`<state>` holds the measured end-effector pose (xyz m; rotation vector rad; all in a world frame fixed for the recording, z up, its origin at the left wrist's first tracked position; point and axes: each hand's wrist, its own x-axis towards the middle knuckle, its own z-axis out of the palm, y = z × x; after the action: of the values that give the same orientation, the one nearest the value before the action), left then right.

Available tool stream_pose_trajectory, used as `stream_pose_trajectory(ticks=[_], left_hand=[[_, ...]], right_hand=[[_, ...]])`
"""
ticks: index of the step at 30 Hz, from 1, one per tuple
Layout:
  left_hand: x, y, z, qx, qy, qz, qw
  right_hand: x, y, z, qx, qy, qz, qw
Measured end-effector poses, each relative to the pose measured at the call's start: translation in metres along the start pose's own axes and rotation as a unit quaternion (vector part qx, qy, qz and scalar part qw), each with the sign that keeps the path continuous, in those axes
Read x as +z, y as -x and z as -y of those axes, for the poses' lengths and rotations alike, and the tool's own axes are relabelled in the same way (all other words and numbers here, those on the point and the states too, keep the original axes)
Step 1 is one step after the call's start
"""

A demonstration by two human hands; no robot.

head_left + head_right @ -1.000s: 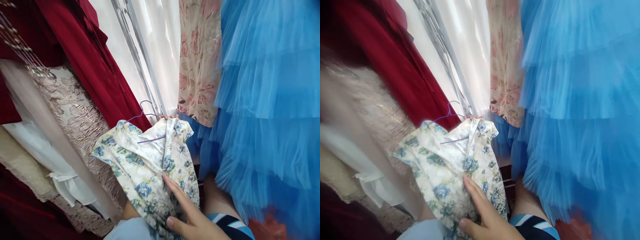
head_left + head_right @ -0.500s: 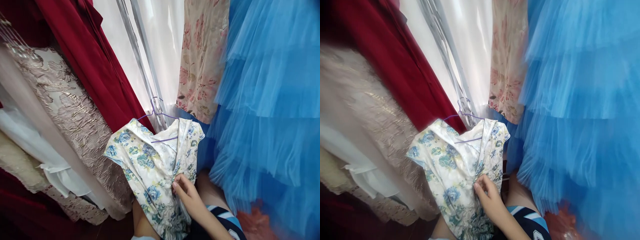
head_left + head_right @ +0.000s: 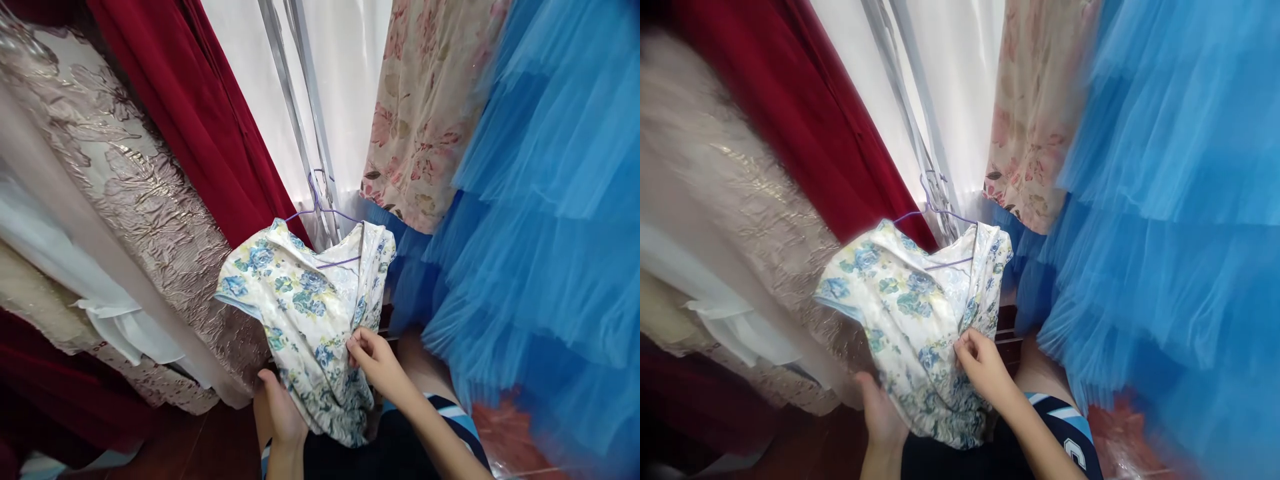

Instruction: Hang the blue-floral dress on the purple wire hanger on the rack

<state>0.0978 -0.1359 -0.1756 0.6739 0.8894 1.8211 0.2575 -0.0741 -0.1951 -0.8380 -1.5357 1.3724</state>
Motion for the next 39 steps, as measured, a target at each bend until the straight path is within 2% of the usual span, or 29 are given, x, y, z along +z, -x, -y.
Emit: stream_pose_trajectory(ticks=[2, 3, 5, 6, 7, 8, 10, 14, 17, 21, 25, 27, 29, 31, 34, 36, 38, 39], left_hand=[[-0.002, 0.003, -0.002, 0.069, -0.093, -0.063, 0.991], [-0.003, 0.003, -0.003, 0.140, -0.165, -0.108, 0.970], [-0.002, 0.002, 0.000, 0.296, -0.310, -0.164, 0.888], [0.000, 0.001, 0.003, 0.346, -0.372, -0.149, 0.849], [0.002, 0.001, 0.008, 0.363, -0.423, -0.107, 0.823], [0.004, 0.002, 0.013, 0.352, -0.461, -0.051, 0.813], [0.012, 0.005, 0.026, 0.291, -0.496, 0.031, 0.818], [0.026, 0.011, 0.042, 0.239, -0.469, 0.016, 0.850], [0.030, 0.011, 0.040, 0.215, -0.475, 0.062, 0.851], [0.033, 0.007, 0.034, 0.177, -0.526, 0.145, 0.819], [0.040, 0.005, 0.031, 0.134, -0.593, 0.197, 0.769], [0.043, 0.004, 0.033, 0.117, -0.624, 0.217, 0.742], [0.042, 0.003, 0.035, 0.100, -0.640, 0.228, 0.727], [0.041, -0.001, 0.035, 0.085, -0.630, 0.243, 0.733], [0.044, -0.016, 0.017, 0.115, -0.581, 0.229, 0.773], [0.056, -0.035, -0.011, 0.189, -0.541, 0.165, 0.803], [0.075, -0.058, -0.047, 0.282, -0.502, 0.099, 0.811], [0.086, -0.070, -0.064, 0.306, -0.503, 0.102, 0.802]], right_hand=[[0.000, 0.002, 0.003, 0.013, -0.003, -0.009, 1.000], [0.000, 0.003, 0.005, 0.017, -0.003, -0.014, 1.000], [0.000, 0.006, 0.009, 0.024, -0.003, -0.028, 0.999], [0.000, 0.007, 0.011, 0.027, -0.004, -0.032, 0.999], [0.001, 0.008, 0.012, 0.030, -0.007, -0.032, 0.999], [0.003, 0.008, 0.014, 0.032, -0.013, -0.028, 0.999], [0.006, 0.011, 0.016, 0.032, -0.029, -0.014, 0.999], [0.010, 0.015, 0.021, 0.039, -0.068, -0.011, 0.997], [0.005, 0.007, 0.033, 0.050, -0.104, -0.043, 0.992], [-0.008, -0.041, 0.068, -0.005, -0.109, -0.091, 0.990], [-0.017, -0.115, 0.117, -0.064, -0.124, -0.080, 0.987], [-0.017, -0.142, 0.138, -0.075, -0.133, -0.094, 0.984], [-0.016, -0.154, 0.152, -0.086, -0.138, -0.103, 0.981], [-0.014, -0.153, 0.157, -0.102, -0.133, -0.100, 0.981], [-0.013, -0.137, 0.153, -0.116, -0.114, -0.094, 0.982], [-0.014, -0.126, 0.147, -0.111, -0.099, -0.095, 0.984], [-0.015, -0.117, 0.143, -0.110, -0.086, -0.097, 0.985], [-0.017, -0.115, 0.142, -0.113, -0.080, -0.097, 0.986]])
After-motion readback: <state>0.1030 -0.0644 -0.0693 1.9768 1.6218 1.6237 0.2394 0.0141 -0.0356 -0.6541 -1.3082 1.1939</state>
